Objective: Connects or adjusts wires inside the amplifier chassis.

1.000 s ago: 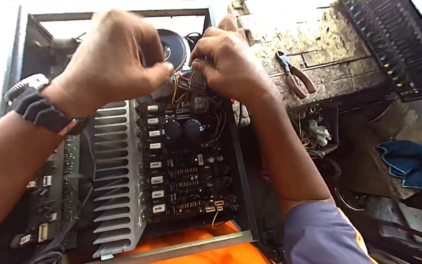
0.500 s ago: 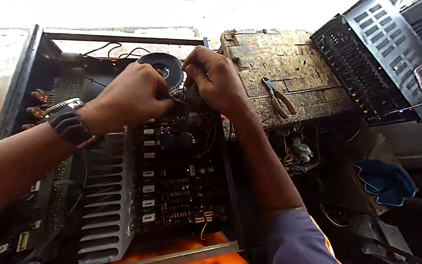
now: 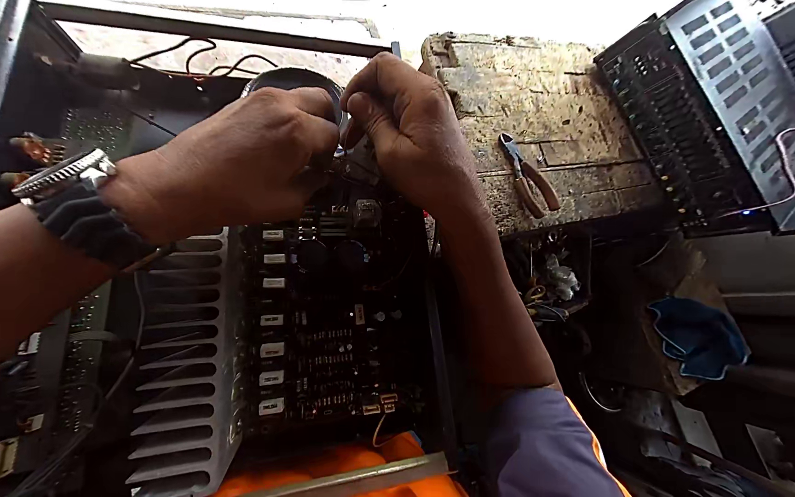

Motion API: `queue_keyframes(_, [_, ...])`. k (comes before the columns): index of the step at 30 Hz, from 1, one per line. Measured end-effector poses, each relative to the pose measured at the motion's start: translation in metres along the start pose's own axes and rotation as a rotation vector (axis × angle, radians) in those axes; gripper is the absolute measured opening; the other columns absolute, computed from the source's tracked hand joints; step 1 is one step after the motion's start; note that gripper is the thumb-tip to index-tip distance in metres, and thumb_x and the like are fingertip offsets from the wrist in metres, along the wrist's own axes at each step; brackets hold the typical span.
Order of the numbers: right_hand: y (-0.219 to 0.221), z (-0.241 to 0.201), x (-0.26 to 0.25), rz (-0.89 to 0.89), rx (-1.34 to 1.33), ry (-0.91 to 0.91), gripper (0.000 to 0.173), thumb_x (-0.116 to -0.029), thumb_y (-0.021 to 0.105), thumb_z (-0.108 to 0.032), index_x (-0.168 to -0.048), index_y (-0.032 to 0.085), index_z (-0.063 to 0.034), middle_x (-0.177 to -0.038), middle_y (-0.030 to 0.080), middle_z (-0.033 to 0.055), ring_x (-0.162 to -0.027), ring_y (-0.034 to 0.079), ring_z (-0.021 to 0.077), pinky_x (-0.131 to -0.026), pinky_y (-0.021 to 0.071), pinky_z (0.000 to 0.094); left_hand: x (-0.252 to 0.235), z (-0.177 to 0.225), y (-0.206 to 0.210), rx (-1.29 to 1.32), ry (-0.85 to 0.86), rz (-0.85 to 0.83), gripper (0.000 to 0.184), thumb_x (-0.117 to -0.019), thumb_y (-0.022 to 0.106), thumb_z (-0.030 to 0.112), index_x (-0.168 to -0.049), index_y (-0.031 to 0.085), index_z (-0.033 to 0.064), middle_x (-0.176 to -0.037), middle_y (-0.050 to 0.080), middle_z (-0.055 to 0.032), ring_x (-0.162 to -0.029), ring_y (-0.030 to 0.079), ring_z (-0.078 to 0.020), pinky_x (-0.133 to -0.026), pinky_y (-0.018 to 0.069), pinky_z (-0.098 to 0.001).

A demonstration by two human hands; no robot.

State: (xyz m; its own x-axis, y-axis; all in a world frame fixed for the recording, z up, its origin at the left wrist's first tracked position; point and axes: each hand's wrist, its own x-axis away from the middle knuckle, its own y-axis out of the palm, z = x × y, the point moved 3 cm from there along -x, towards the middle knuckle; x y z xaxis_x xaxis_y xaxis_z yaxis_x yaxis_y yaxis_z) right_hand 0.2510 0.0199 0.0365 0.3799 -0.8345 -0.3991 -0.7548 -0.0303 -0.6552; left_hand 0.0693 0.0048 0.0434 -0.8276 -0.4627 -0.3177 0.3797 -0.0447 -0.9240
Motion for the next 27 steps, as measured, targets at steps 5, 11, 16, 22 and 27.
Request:
queue_keyframes(5, [-0.002, 0.001, 0.004, -0.060, -0.135, -0.040, 0.015, -0.1000, 0.058, -0.007, -0.112, 0.067, -0.0038, -0.090, 0.070, 0.0025, -0.081, 0.069, 0.0095, -0.078, 0.0592, 0.0302, 0.000, -0.005, -0.002, 0.019, -0.003, 0.017, 0.015, -0.0898, 0.061, 0.022, -0.089, 0.068, 0.0086, -0.090, 0.064, -0.0072, -0.084, 0.064, -0.0218, -0.073, 0.0511, -0.0430])
queue_keyframes(11, [0.000, 0.005, 0.007, -0.042, 0.000, -0.028, 0.018, -0.0927, 0.067, -0.009, -0.110, 0.069, -0.0077, -0.094, 0.070, 0.0023, -0.088, 0.067, 0.0111, -0.081, 0.0564, 0.0316, 0.001, -0.006, -0.004, 0.031, -0.020, 0.008, 0.021, -0.0900, 0.059, 0.029, -0.087, 0.070, 0.0120, -0.098, 0.065, -0.0071, -0.093, 0.063, -0.0224, -0.077, 0.0504, -0.0448])
queue_keyframes(16, [0.005, 0.001, 0.009, -0.122, 0.225, -0.056, 0.008, -0.0930, 0.069, -0.019, -0.099, 0.071, -0.0132, -0.095, 0.065, 0.0009, -0.093, 0.063, 0.0132, -0.081, 0.0518, 0.0326, 0.002, -0.005, -0.006, 0.030, -0.036, 0.008, 0.021, -0.0911, 0.057, 0.030, -0.083, 0.068, 0.0146, -0.094, 0.062, -0.0046, -0.089, 0.060, -0.0203, -0.072, 0.0484, -0.0419])
queue_keyframes(22, [0.002, 0.002, 0.008, -0.226, 0.313, -0.163, 0.012, -0.0942, 0.065, -0.015, -0.098, 0.076, -0.0156, -0.094, 0.069, -0.0032, -0.106, 0.056, 0.0181, -0.092, 0.0434, 0.0347, 0.004, -0.008, -0.007, 0.070, -0.110, 0.007, 0.024, -0.0950, 0.056, 0.034, -0.088, 0.069, 0.0147, -0.081, 0.059, 0.0001, -0.075, 0.058, -0.0152, -0.064, 0.0456, -0.0398])
queue_keyframes(27, [0.000, 0.002, 0.006, -0.237, 0.318, -0.134, 0.019, -0.0908, 0.066, -0.011, -0.107, 0.075, -0.0159, -0.101, 0.070, -0.0030, -0.110, 0.058, 0.0175, -0.095, 0.0462, 0.0339, 0.005, -0.008, -0.011, 0.070, -0.236, 0.060, 0.024, -0.1014, 0.053, 0.033, -0.094, 0.066, 0.0142, -0.077, 0.059, 0.0024, -0.068, 0.056, -0.0106, -0.061, 0.0442, -0.0369])
